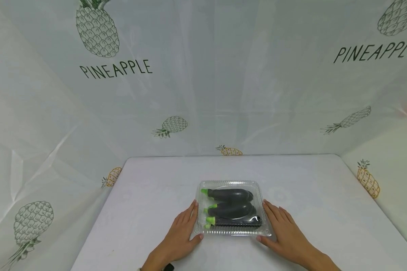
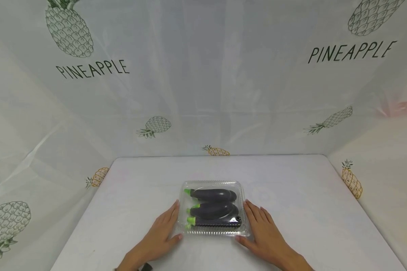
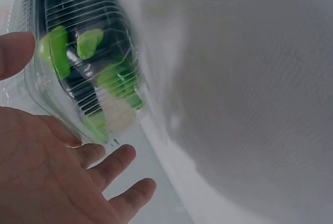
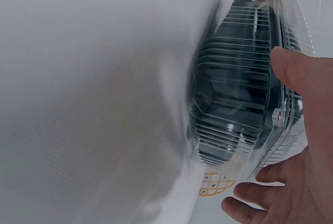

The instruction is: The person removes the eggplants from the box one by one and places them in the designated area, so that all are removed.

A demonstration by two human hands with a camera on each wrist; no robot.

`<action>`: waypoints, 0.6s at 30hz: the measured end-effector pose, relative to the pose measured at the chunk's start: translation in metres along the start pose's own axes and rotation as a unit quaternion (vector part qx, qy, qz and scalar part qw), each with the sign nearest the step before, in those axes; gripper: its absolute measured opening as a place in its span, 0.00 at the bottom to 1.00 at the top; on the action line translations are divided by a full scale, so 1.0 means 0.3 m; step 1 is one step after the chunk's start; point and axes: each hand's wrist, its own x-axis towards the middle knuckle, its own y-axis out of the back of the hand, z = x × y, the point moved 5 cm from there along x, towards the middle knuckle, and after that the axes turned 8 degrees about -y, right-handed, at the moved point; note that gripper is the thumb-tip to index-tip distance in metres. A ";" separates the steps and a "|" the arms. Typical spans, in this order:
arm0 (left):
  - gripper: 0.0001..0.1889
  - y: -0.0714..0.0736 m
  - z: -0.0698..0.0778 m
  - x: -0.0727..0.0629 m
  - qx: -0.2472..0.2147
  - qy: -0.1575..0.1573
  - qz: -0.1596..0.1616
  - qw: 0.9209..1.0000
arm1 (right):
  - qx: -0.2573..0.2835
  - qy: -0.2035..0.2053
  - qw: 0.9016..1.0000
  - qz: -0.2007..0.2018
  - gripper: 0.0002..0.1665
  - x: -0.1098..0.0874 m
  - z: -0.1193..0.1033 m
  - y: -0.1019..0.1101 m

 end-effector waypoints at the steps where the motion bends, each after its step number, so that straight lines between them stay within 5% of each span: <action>1: 0.45 -0.001 -0.002 0.000 0.002 0.000 0.001 1.000 | 0.002 0.000 1.000 0.000 0.62 0.000 0.000 0.000; 18: 0.45 -0.005 0.026 0.012 0.004 0.000 0.065 0.998 | 0.030 -0.010 0.999 -0.011 0.61 0.004 0.006 -0.004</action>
